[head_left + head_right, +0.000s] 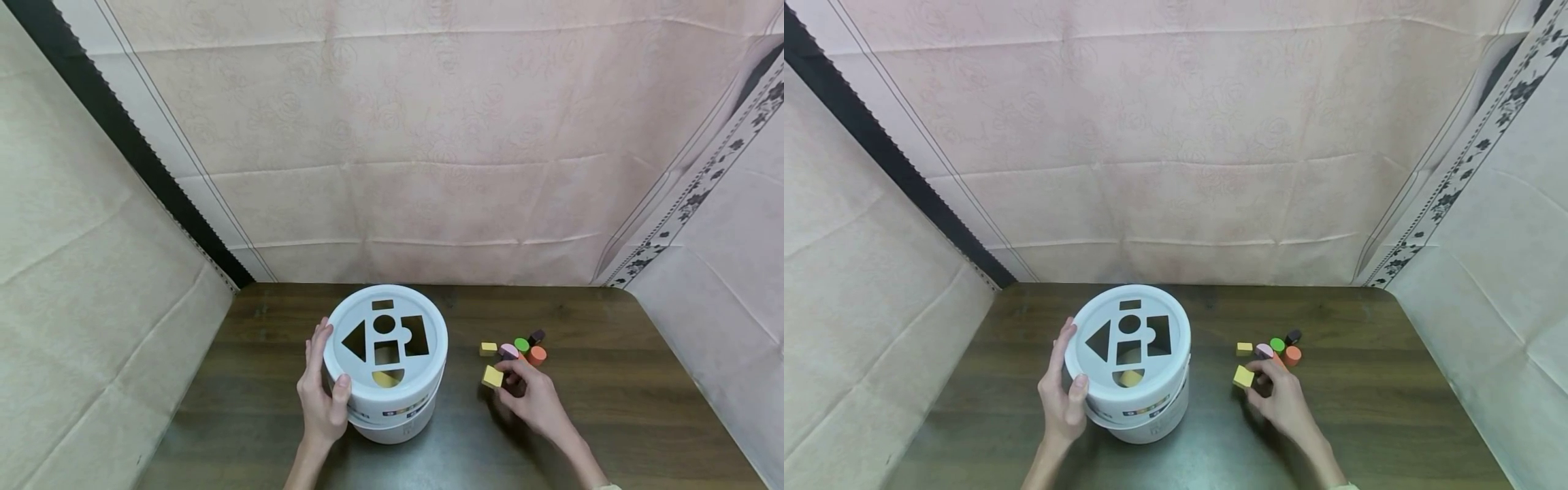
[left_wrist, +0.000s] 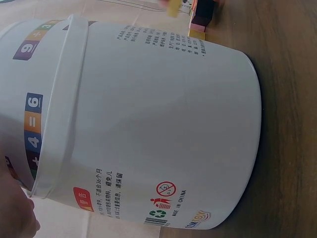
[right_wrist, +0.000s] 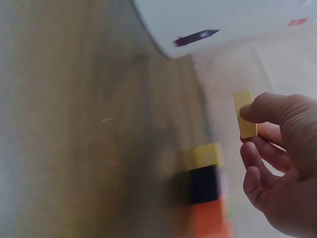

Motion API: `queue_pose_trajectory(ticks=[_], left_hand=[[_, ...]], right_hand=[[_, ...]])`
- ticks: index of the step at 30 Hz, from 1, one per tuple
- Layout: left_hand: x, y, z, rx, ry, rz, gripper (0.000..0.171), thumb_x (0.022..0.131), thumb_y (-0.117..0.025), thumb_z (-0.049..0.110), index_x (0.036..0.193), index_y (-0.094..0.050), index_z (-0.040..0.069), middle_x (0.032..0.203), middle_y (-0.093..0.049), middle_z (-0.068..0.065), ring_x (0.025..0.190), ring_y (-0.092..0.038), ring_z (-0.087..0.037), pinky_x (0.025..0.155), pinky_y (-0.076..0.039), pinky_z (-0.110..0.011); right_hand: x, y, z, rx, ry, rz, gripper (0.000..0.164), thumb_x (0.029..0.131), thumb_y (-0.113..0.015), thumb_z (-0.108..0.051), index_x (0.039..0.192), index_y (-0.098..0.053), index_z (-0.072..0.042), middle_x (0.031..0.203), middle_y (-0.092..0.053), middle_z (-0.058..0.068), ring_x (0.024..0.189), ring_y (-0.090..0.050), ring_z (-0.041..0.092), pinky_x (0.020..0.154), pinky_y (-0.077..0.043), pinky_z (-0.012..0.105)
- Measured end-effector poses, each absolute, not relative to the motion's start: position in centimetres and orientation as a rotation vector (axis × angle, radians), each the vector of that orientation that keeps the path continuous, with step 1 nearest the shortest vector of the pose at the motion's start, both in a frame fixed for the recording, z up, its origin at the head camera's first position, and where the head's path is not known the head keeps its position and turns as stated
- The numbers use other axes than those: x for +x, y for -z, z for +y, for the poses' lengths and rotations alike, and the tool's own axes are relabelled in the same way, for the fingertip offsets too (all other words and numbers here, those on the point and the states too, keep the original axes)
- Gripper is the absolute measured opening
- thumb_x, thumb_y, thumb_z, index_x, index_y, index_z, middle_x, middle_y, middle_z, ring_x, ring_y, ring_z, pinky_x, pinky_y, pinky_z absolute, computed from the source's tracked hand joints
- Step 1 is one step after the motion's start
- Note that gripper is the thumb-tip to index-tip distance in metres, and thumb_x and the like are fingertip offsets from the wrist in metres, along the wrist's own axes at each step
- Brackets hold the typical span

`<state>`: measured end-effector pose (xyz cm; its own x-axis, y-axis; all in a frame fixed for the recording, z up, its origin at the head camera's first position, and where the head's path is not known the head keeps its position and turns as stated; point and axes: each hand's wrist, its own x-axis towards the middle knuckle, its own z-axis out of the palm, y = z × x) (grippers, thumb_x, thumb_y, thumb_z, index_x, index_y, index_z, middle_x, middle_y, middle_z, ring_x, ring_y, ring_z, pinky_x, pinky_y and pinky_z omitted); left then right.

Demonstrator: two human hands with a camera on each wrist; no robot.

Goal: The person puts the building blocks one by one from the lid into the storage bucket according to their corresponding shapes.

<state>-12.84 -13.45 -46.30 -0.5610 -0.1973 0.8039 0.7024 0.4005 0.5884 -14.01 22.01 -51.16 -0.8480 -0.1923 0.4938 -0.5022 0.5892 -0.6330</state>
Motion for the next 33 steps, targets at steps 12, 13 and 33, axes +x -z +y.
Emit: queue_pose_trajectory(ticks=[12,13,33], left_hand=[[-12.9,46.3,-13.4,-0.438,1.290,-1.779,0.061,0.087,-0.055,0.028,0.138,-0.054,-0.005,0.141,-0.054,-0.022,0.135,-0.044,-0.042,0.102,-0.019,-0.075],[-12.9,46.3,-13.4,-0.437,1.289,-1.780,0.061,0.087,-0.055,0.028,0.138,-0.054,-0.005,0.141,-0.054,-0.022,0.135,-0.044,-0.042,0.102,-0.019,-0.075],[-12.8,46.2,-13.4,-0.437,1.296,-1.778,0.061,0.086,-0.055,0.028,0.138,-0.054,-0.005,0.140,-0.054,-0.022,0.135,-0.044,-0.042,0.102,-0.018,-0.076]], right_hand=[[-14.7,45.4,20.9,0.740,-1.142,-2.333,0.045,0.064,-0.082,0.012,0.102,-0.070,-0.009,0.087,-0.062,-0.007,0.073,-0.054,0.005,0.058,-0.043,0.020],[-14.7,45.0,20.8,0.747,-1.139,-2.329,0.045,0.064,-0.082,0.011,0.102,-0.070,-0.009,0.088,-0.063,-0.007,0.074,-0.055,0.006,0.058,-0.043,0.020],[-14.9,38.8,18.2,0.840,-1.302,-2.302,0.047,0.070,-0.080,0.013,0.109,-0.069,-0.013,0.102,-0.065,-0.005,0.083,-0.062,0.010,0.063,-0.051,0.020]])
